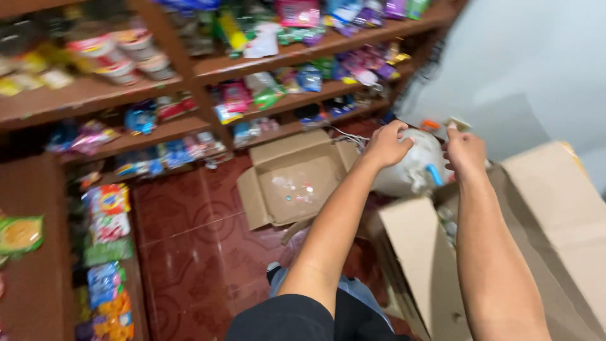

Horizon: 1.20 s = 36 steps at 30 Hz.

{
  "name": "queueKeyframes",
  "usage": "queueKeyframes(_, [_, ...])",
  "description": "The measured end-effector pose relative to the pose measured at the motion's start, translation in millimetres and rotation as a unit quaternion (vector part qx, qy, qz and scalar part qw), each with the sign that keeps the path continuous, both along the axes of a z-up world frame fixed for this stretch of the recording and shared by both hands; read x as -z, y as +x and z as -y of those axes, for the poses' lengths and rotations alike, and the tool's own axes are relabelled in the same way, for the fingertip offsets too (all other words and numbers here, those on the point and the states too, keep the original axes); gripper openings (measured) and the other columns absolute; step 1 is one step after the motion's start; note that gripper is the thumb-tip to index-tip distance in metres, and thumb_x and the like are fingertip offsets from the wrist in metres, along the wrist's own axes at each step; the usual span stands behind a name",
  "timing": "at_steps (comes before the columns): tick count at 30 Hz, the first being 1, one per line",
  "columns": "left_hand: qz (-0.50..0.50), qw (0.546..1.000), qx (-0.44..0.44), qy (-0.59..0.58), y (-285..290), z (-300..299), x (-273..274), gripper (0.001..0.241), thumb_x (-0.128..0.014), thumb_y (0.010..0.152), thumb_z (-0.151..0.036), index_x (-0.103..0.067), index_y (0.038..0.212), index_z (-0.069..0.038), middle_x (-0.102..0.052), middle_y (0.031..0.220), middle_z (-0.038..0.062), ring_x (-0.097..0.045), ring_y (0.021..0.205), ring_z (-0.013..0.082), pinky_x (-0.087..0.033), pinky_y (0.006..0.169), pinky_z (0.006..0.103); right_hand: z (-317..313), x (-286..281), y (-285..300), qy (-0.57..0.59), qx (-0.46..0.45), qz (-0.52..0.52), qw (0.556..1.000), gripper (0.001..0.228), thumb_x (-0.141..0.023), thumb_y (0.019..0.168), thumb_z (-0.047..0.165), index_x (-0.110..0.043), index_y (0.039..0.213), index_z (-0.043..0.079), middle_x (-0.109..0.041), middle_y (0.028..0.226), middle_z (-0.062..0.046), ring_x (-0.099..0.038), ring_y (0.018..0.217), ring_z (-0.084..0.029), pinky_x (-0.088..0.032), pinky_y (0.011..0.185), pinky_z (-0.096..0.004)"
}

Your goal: Transfer canned goods from a cardboard box onto pantry shelves.

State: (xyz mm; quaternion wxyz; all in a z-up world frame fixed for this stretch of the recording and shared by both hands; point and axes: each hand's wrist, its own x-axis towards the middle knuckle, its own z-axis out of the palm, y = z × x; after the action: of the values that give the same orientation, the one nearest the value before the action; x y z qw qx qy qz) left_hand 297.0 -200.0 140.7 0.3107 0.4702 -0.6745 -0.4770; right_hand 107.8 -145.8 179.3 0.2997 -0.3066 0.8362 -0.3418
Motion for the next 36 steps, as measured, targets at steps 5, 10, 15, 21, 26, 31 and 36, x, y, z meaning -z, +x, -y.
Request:
queueKeyframes(5, [0.007, 0.994, -0.112, -0.004, 133.1, 35.5, 1.1, 0.049, -0.076, 0.082, -0.033, -0.067, 0.122, -0.007, -0.075, 0.116, 0.017, -0.071, 0.110, 0.0334, -0.055, 0.095, 0.0430, 72.8, 26.0, 95.3, -0.051, -0.088, 0.046, 0.994, 0.048, -0.059, 0.105, 0.050, -0.066, 0.095, 0.003, -0.063, 0.079, -0.005, -0.057, 0.064, -0.017, -0.047, 0.051, -0.037])
queueKeyframes(10, [0.023, 0.979, -0.196, -0.043, 274.8, 52.8, 12.9, 0.050, -0.075, 0.085, -0.033, -0.065, 0.126, -0.007, -0.074, 0.119, 0.018, -0.070, 0.113, 0.0344, -0.055, 0.098, 0.0431, 137.7, 38.4, 228.1, -0.092, -0.176, 0.056, 0.979, 0.046, -0.059, 0.108, 0.049, -0.065, 0.101, 0.004, -0.060, 0.083, -0.005, -0.054, 0.066, -0.017, -0.045, 0.052, -0.036])
queueKeyframes(15, [0.030, 0.955, -0.294, 0.024, 411.3, 31.0, -11.6, 0.053, -0.074, 0.084, -0.034, -0.063, 0.131, -0.010, -0.073, 0.122, 0.015, -0.068, 0.115, 0.0326, -0.052, 0.098, 0.0421, 183.4, 36.8, 377.6, -0.084, -0.270, 0.079, 0.956, 0.043, -0.061, 0.103, 0.049, -0.066, 0.108, 0.006, -0.064, 0.088, -0.002, -0.058, 0.070, -0.015, -0.048, 0.052, -0.036])
queueKeyframes(21, [0.034, 0.909, -0.415, 0.023, 553.5, 11.8, -8.9, 0.052, -0.074, 0.086, -0.035, -0.063, 0.129, -0.008, -0.072, 0.122, 0.014, -0.069, 0.115, 0.0320, -0.054, 0.098, 0.0406, 230.3, 64.4, 543.6, -0.089, -0.407, 0.079, 0.906, 0.050, -0.063, 0.105, 0.048, -0.069, 0.116, 0.000, -0.067, 0.093, -0.007, -0.058, 0.074, -0.016, -0.049, 0.060, -0.035])
queueKeyframes(26, [0.051, 0.863, -0.501, 0.036, 653.0, -18.4, -47.3, 0.052, -0.072, 0.087, -0.035, -0.062, 0.132, -0.009, -0.072, 0.123, 0.015, -0.068, 0.115, 0.0331, -0.053, 0.098, 0.0413, 222.0, 26.6, 693.4, -0.049, -0.492, 0.105, 0.863, 0.046, -0.062, 0.100, 0.046, -0.065, 0.126, 0.008, -0.068, 0.094, -0.004, -0.058, 0.074, -0.015, -0.048, 0.058, -0.035])
queueKeyframes(31, [0.043, 0.822, -0.568, -0.017, 748.1, -12.0, -38.9, 0.052, -0.071, 0.088, -0.035, -0.063, 0.132, -0.006, -0.076, 0.118, 0.017, -0.073, 0.109, 0.0318, -0.056, 0.095, 0.0401, 241.1, 18.3, 822.4, -0.037, -0.572, 0.113, 0.812, 0.046, -0.061, 0.101, 0.045, -0.065, 0.127, 0.007, -0.068, 0.096, -0.003, -0.058, 0.075, -0.013, -0.049, 0.058, -0.033])
queueKeyframes(36, [-0.004, 0.774, -0.632, -0.048, 836.3, 15.0, -24.6, 0.051, -0.076, 0.084, -0.032, -0.064, 0.127, -0.006, -0.075, 0.114, 0.018, -0.076, 0.102, 0.0293, -0.058, 0.092, 0.0402, 266.9, 22.3, 945.3, -0.162, -0.666, 0.109, 0.720, 0.045, -0.064, 0.100, 0.038, -0.067, 0.130, 0.004, -0.070, 0.116, -0.010, -0.064, 0.104, -0.019, -0.050, 0.089, -0.034])
